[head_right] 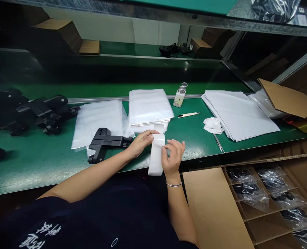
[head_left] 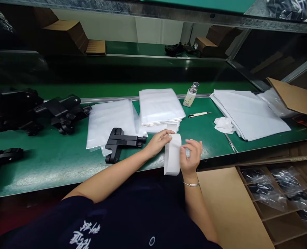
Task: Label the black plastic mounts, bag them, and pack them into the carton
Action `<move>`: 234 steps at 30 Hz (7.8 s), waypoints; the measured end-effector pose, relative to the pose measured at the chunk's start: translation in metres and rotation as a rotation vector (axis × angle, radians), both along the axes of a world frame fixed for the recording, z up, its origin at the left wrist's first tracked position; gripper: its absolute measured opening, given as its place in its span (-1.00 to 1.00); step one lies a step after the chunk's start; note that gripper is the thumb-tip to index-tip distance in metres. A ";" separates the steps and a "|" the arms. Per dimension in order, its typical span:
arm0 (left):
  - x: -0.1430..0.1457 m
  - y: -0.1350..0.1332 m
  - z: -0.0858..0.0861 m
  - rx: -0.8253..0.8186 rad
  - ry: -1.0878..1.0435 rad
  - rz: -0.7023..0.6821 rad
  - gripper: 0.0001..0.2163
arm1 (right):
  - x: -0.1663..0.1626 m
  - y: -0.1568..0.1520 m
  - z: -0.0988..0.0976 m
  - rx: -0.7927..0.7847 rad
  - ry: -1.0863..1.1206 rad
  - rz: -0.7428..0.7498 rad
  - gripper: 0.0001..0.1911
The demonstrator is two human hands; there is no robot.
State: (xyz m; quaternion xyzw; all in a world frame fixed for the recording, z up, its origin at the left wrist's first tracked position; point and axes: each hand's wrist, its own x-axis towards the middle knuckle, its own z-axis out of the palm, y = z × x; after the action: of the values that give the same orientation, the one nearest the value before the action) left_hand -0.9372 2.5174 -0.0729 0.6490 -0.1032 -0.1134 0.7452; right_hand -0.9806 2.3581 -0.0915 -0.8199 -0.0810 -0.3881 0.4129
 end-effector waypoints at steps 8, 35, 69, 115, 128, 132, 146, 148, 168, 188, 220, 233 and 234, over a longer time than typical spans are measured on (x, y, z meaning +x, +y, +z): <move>-0.005 -0.006 0.004 0.495 -0.361 -0.107 -0.52 | -0.004 -0.006 -0.003 0.583 0.612 0.282 -0.21; -0.046 0.191 -0.005 1.001 -0.240 0.107 -0.57 | 0.009 0.100 0.042 0.240 0.740 0.620 -0.78; -0.083 0.140 -0.012 0.863 -0.218 0.257 -0.60 | 0.041 0.137 0.058 -0.362 1.116 0.660 -0.76; -0.060 0.206 0.012 1.045 -1.021 -0.225 -0.68 | 0.027 0.063 0.041 -0.362 0.862 0.857 -0.33; -0.077 0.191 -0.026 1.017 -0.876 -0.056 -0.65 | 0.194 -0.082 0.045 -0.868 0.872 -0.229 -0.57; -0.080 0.182 -0.018 1.092 -0.769 -0.076 -0.59 | 0.200 -0.074 0.048 -0.947 0.878 -0.210 -0.74; -0.076 0.146 -0.002 0.991 -0.503 0.011 -0.63 | -0.020 0.063 0.067 0.296 0.421 0.275 -0.93; -0.076 0.146 -0.003 0.986 -0.514 0.021 -0.64 | -0.031 0.073 0.056 0.294 0.483 0.286 -0.92; -0.076 0.147 -0.003 0.962 -0.522 0.033 -0.64 | -0.030 0.077 0.046 0.239 0.614 0.284 -0.90; -0.061 0.129 0.009 1.008 -0.429 0.060 -0.81 | -0.011 0.080 0.031 0.648 0.792 0.321 -0.77; -0.059 0.128 0.002 1.034 -0.835 0.339 -0.85 | 0.031 0.053 0.058 -0.201 0.472 0.427 -0.88; -0.078 0.149 -0.015 0.909 -0.678 0.290 -0.70 | 0.024 0.129 0.053 -0.382 0.722 0.644 -0.84; -0.080 0.152 -0.016 0.916 -0.629 0.300 -0.67 | 0.022 0.129 0.054 -0.409 0.705 0.637 -0.84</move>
State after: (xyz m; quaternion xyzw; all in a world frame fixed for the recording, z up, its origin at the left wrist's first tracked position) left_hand -1.0168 2.6692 -0.0891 0.9156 -0.1673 0.1589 0.3293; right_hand -0.9590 2.4870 -0.0374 -0.8996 -0.2567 0.0803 0.3442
